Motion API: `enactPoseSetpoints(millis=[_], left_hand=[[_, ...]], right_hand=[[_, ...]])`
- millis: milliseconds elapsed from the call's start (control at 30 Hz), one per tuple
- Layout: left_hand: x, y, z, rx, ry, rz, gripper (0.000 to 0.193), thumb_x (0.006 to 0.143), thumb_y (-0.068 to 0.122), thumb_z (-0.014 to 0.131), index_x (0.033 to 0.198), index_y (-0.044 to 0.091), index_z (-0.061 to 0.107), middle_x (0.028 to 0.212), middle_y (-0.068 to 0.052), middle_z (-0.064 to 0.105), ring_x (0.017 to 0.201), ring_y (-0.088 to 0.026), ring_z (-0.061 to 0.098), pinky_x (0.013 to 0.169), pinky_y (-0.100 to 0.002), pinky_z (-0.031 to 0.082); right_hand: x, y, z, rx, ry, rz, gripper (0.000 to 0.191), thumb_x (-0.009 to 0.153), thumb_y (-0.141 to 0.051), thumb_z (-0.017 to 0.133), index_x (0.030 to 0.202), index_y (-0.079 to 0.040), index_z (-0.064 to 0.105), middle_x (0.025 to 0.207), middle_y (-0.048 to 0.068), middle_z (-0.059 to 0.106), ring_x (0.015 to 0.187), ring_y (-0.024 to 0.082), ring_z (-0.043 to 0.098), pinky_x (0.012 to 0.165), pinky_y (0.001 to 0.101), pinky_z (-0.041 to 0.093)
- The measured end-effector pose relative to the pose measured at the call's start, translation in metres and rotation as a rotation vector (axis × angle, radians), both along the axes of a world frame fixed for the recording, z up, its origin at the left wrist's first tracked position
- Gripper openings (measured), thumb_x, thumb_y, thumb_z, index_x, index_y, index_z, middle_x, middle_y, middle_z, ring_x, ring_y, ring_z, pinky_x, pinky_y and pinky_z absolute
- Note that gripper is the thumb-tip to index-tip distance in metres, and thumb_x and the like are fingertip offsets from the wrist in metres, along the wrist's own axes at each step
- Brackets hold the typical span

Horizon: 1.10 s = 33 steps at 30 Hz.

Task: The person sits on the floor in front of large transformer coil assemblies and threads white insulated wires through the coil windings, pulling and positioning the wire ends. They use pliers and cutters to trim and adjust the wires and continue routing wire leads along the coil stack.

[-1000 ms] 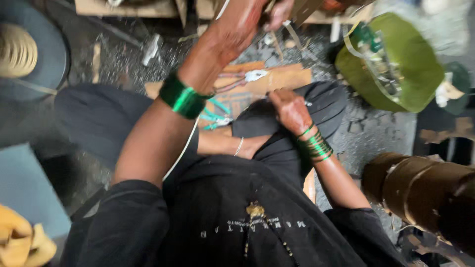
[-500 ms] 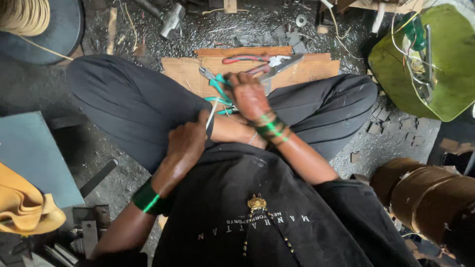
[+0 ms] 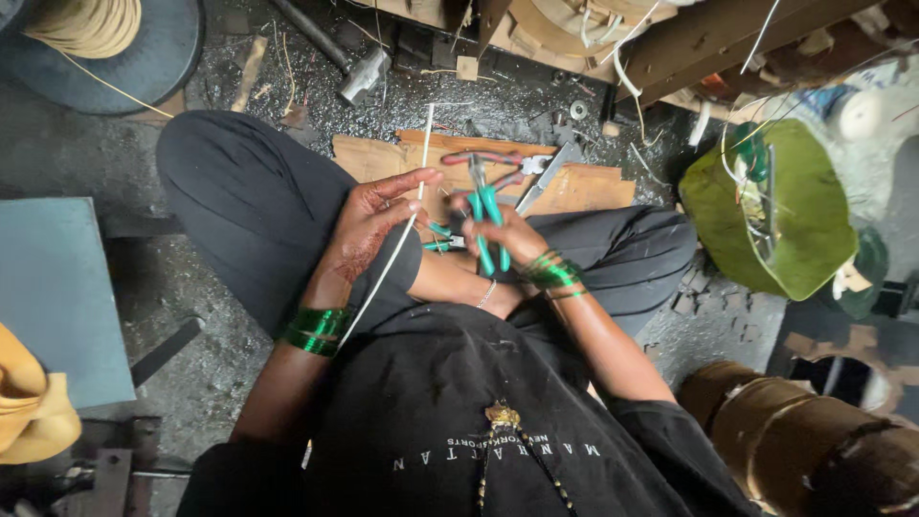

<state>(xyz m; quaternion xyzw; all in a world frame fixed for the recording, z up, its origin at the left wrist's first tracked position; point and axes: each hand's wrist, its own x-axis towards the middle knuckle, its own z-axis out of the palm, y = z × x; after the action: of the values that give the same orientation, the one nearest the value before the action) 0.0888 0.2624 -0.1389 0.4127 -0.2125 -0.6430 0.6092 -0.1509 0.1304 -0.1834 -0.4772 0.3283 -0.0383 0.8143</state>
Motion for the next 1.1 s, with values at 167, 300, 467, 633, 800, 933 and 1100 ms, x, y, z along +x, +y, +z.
enactPoseSetpoints(millis=[167,300,467,633,800,933,1100], left_hand=[[0.002,-0.004,0.007,-0.055,0.046,-0.064,0.049,0.094,0.001,0.064,0.143,0.0,0.06,0.141,-0.005,0.066,0.087,-0.009,0.067,0.075,-0.022,0.052],[0.005,-0.003,0.012,-0.118,0.081,-0.065,0.051,0.094,0.003,0.064,0.144,-0.001,0.059,0.144,-0.007,0.064,0.09,-0.01,0.068,0.085,-0.026,0.056],[0.01,-0.003,0.016,-0.161,0.137,-0.061,0.053,0.092,0.006,0.067,0.143,-0.004,0.058,0.149,-0.008,0.061,0.089,-0.011,0.067,0.086,-0.027,0.056],[0.01,-0.002,0.013,-0.136,0.17,-0.115,0.055,0.092,0.007,0.07,0.145,-0.003,0.058,0.136,-0.01,0.067,0.087,-0.01,0.067,0.083,-0.028,0.057],[0.008,-0.005,0.007,-0.159,0.16,-0.172,0.055,0.093,0.007,0.071,0.146,-0.003,0.059,0.126,-0.011,0.07,0.085,-0.012,0.068,0.083,-0.029,0.058],[0.008,-0.008,0.004,-0.155,0.162,-0.213,0.053,0.091,0.006,0.071,0.142,-0.003,0.059,0.131,-0.009,0.07,0.086,-0.013,0.071,0.083,-0.029,0.059],[0.009,-0.009,0.003,-0.172,0.134,-0.261,0.056,0.089,0.005,0.071,0.143,-0.003,0.058,0.129,-0.01,0.071,0.089,-0.014,0.072,0.084,-0.031,0.059]], right_hand=[[0.002,0.009,0.034,-0.653,0.057,0.327,0.035,0.102,-0.011,0.062,0.135,-0.002,0.062,0.099,0.008,0.075,0.098,0.018,0.071,0.095,0.0355,0.054],[0.022,0.004,0.055,-0.73,0.001,0.378,0.039,0.104,-0.012,0.059,0.141,0.001,0.053,0.127,0.015,0.069,0.122,0.025,0.064,0.104,0.0394,0.048],[0.035,-0.008,0.066,-0.748,0.139,0.441,0.037,0.103,-0.018,0.058,0.136,-0.001,0.057,0.12,0.015,0.071,0.117,0.024,0.068,0.1,0.0369,0.051],[0.034,-0.015,0.059,-0.902,0.06,0.5,0.031,0.105,-0.02,0.058,0.127,0.001,0.058,0.111,0.017,0.069,0.106,0.026,0.066,0.094,0.0384,0.05],[0.03,-0.022,0.05,-0.87,0.12,0.511,0.029,0.105,-0.023,0.06,0.119,0.002,0.059,0.101,0.016,0.066,0.095,0.024,0.065,0.085,0.0371,0.051],[0.027,-0.018,0.046,-0.79,0.215,0.496,0.038,0.099,-0.025,0.066,0.127,0.001,0.061,0.095,0.018,0.07,0.09,0.022,0.065,0.084,0.0368,0.053],[0.023,-0.006,0.041,-0.811,0.201,0.407,0.041,0.098,-0.025,0.068,0.13,0.001,0.064,0.105,0.02,0.074,0.097,0.021,0.07,0.09,0.0366,0.054]])
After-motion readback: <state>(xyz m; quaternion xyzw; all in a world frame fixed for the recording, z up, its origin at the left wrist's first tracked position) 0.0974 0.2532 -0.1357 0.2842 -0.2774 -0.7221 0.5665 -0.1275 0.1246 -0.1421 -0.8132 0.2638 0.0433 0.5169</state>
